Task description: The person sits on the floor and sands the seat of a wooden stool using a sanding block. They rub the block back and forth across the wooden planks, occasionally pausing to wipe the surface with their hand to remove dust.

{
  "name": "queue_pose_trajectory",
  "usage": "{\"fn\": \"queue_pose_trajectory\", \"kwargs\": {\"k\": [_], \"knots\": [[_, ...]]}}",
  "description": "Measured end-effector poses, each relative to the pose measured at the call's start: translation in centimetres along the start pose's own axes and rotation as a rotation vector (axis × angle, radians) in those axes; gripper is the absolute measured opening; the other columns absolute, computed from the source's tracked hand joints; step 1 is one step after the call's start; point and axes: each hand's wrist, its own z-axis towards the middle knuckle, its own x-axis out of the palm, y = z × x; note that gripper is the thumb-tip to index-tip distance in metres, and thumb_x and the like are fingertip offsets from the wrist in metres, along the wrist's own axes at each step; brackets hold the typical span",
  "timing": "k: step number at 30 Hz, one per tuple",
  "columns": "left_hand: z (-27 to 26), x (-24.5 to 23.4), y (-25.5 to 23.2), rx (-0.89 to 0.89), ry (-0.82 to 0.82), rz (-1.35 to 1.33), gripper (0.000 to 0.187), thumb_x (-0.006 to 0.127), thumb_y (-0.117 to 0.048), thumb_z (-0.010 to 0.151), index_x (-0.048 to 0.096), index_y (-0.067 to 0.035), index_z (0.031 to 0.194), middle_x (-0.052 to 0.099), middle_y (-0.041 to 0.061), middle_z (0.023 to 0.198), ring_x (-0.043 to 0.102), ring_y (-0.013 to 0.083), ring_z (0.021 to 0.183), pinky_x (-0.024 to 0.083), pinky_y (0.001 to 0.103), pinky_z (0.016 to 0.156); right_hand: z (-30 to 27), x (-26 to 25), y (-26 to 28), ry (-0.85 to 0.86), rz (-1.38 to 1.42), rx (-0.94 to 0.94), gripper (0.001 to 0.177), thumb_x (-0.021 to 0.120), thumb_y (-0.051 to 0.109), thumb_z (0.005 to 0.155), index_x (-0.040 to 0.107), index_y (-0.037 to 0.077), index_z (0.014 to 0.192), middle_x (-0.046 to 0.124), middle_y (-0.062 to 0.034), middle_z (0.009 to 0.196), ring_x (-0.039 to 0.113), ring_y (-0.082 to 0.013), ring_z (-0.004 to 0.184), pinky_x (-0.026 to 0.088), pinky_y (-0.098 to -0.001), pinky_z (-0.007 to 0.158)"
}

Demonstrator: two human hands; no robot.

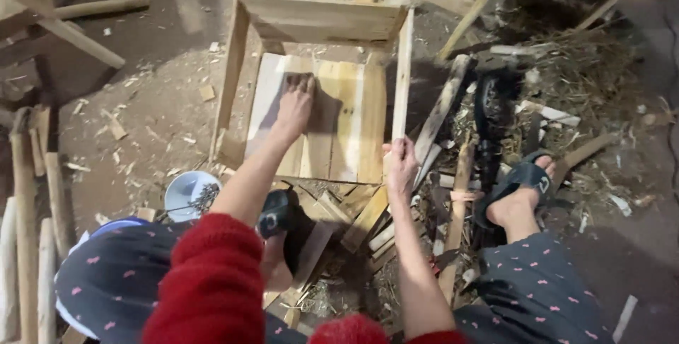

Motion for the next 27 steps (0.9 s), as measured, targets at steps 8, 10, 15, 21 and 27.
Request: {"fn": "queue_pose_trajectory", "kwargs": {"k": [8, 10, 15, 21, 27], "knots": [[-8.2, -7.0, -2.9, 0.079, 0.062, 0.040, 0.041, 0.056, -0.007, 0.082, 0.056, -0.001, 0.122, 0.057, 0.021, 0.120, 0.053, 0.0328, 0.111, 0.048, 0.035, 0.079, -0.7, 0.3, -0.1, -0.059, 0.020, -0.042, 0.037, 0.040, 0.049, 0.094, 0.059, 0.025, 0.115, 0.071, -0.0009, 0.086, 0.067, -0.0173, 0.080, 0.051, -0.0336, 0.070], [-10.4, -5.5, -2.6, 0.101, 0.014, 0.081, 0.039, 0.055, -0.007, 0.081, 0.056, -0.001, 0.120, 0.057, 0.021, 0.118, 0.051, 0.0320, 0.109, 0.045, 0.035, 0.079, -0.9, 0.1, 0.3, -0.051, 0.010, -0.056, 0.039, 0.040, 0.050, 0.094, 0.059, 0.023, 0.115, 0.071, -0.0012, 0.087, 0.067, -0.0180, 0.080, 0.050, -0.0338, 0.070], [-11.0, -4.1, -0.7, 0.095, 0.193, 0.043, 0.048, 0.051, -0.001, 0.084, 0.048, -0.004, 0.131, 0.051, 0.020, 0.131, 0.046, 0.0326, 0.123, 0.044, 0.038, 0.093, -0.7, 0.1, -0.1, -0.042, -0.005, -0.076, 0.041, 0.039, 0.051, 0.096, 0.059, 0.022, 0.116, 0.071, -0.0016, 0.087, 0.066, -0.0182, 0.081, 0.050, -0.0342, 0.069], [-5.7, -3.8, 2.4, -0.066, 0.177, 0.033, 0.042, 0.061, -0.017, 0.080, 0.061, -0.003, 0.120, 0.069, 0.018, 0.103, 0.069, 0.0272, 0.094, 0.051, 0.034, 0.081, 0.3, 0.2, -1.3, -0.049, -0.010, -0.084, 0.038, 0.041, 0.054, 0.094, 0.061, 0.026, 0.111, 0.071, 0.0005, 0.085, 0.066, -0.0153, 0.080, 0.049, -0.0309, 0.070], [-7.3, -1.0, 1.7, -0.177, 0.223, -0.028, 0.063, 0.068, -0.028, 0.081, 0.047, 0.002, 0.133, 0.050, 0.025, 0.129, 0.047, 0.0404, 0.122, 0.044, 0.045, 0.095, -0.4, 0.1, -0.3, -0.059, -0.014, -0.047, 0.038, 0.042, 0.056, 0.093, 0.060, 0.029, 0.112, 0.071, 0.0044, 0.083, 0.066, -0.0134, 0.080, 0.049, -0.0298, 0.069]]}}
